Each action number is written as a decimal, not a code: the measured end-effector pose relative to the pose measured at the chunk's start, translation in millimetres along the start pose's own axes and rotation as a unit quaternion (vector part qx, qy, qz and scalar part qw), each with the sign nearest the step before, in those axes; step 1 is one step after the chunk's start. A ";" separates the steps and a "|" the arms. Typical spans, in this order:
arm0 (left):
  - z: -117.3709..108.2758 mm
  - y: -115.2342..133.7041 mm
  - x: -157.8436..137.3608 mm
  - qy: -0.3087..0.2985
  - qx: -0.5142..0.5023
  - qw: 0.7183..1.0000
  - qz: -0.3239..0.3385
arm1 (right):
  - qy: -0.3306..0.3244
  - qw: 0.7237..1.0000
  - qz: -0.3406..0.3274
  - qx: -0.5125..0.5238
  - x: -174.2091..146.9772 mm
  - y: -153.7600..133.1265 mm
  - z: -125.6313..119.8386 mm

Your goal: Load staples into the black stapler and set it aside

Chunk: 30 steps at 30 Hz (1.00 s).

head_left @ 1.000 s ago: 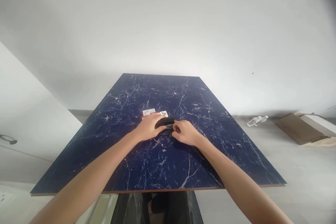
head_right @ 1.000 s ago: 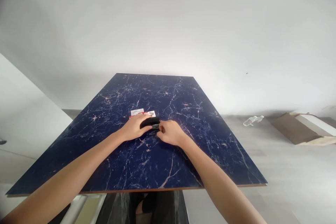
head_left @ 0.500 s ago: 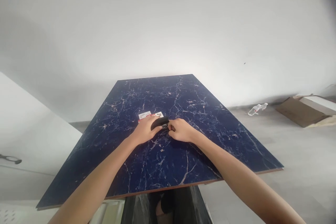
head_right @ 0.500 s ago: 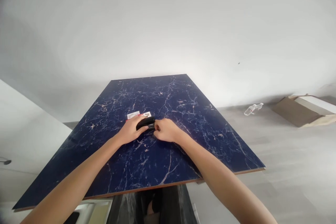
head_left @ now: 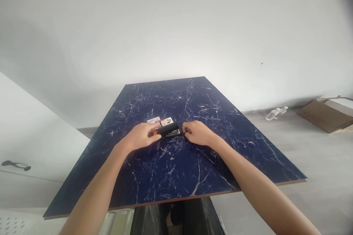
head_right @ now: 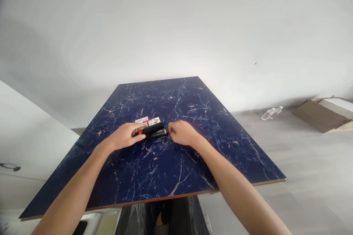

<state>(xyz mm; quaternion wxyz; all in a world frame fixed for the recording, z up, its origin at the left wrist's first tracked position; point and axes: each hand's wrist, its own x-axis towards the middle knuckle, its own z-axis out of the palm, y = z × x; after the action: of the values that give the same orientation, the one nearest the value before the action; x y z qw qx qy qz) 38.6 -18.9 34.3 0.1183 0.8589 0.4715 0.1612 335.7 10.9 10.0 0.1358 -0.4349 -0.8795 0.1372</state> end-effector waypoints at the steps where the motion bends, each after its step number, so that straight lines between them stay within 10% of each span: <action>1: 0.8 3.0 0.0 -0.012 -0.017 1.000 0.006 | 0.001 1.000 0.001 -0.001 0.0 0.1 -0.3; 6: 12.3 19.2 4.9 -0.079 -0.147 0.986 0.025 | 0.012 1.000 -0.004 -0.014 0.5 -2.6 3.1; 13: 3.7 -27.4 2.9 0.124 -0.004 0.986 -0.113 | -0.002 1.000 -0.007 0.002 1.5 3.9 5.1; 18: 15.9 -44.8 1.7 0.016 0.041 0.995 -0.090 | -0.003 1.000 -0.021 0.012 1.1 4.8 5.7; 30: 6.2 -20.4 0.3 -0.017 -0.047 0.998 -0.029 | 0.006 0.998 -0.047 0.034 1.6 7.5 8.9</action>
<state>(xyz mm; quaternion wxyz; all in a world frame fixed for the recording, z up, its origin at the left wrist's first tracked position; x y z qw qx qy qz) 25.4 -8.3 21.4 0.1709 0.8411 0.4860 0.1649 337.1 15.5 -0.7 0.1616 -0.3889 -0.8931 0.1579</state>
